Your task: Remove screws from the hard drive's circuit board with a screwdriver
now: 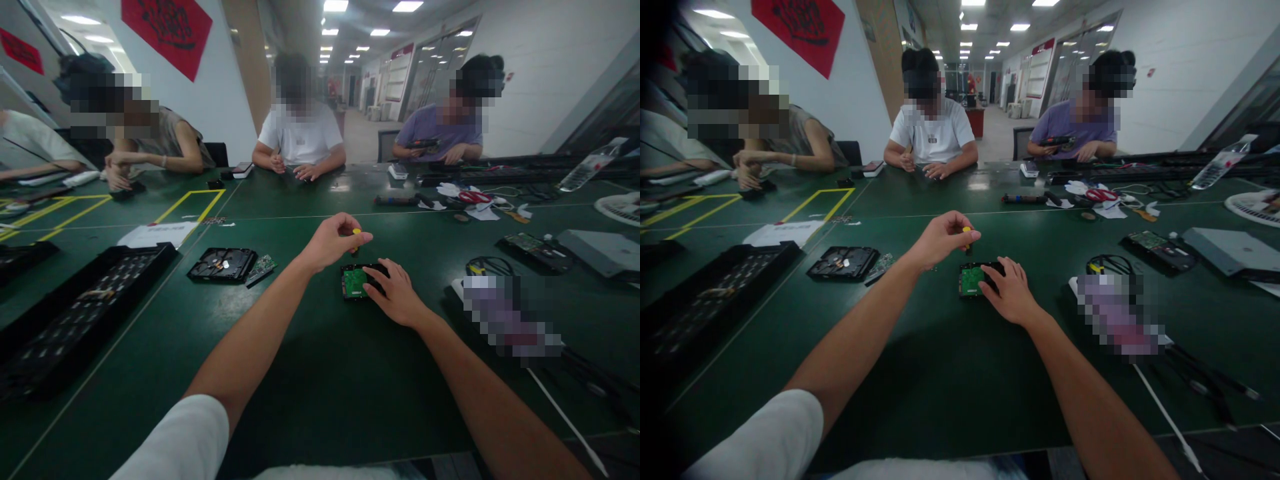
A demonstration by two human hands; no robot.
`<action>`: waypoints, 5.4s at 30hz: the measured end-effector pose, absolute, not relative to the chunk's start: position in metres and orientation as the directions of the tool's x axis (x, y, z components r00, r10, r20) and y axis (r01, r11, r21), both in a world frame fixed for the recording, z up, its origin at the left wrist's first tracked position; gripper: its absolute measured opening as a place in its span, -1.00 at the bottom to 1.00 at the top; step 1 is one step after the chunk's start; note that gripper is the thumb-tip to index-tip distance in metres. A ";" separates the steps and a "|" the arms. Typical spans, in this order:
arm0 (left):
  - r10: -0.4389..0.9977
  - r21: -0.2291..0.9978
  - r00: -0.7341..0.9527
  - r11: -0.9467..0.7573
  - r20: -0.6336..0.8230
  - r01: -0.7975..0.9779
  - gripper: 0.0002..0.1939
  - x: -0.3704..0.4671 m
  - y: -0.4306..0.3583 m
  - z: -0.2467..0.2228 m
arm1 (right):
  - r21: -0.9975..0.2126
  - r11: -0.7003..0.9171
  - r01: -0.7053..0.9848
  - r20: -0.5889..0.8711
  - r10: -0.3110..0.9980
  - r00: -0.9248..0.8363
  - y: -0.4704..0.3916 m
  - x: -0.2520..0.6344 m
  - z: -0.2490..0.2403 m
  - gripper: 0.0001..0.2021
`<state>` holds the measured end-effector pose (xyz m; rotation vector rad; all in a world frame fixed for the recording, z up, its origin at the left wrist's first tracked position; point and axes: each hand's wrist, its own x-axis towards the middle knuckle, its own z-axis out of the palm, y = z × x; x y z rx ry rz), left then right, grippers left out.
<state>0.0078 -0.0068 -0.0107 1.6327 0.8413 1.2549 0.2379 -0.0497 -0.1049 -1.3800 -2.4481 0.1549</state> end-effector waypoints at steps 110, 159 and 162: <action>0.884 0.948 0.350 -0.315 0.310 -0.045 -0.68 0.002 -0.010 -0.005 | -0.268 0.547 0.793 0.252 0.834 -0.490 -0.048 0.242 -0.109 -0.44; 0.908 0.987 0.386 -0.139 0.160 -0.082 -0.71 0.003 -0.012 -0.001 | -0.287 0.544 0.789 0.253 0.837 -0.485 -0.048 0.242 -0.109 -0.43; 0.915 0.983 0.363 -0.185 0.175 -0.007 -0.70 0.002 -0.013 0.000 | -0.291 0.549 0.783 0.254 0.834 -0.491 -0.048 0.243 -0.109 -0.43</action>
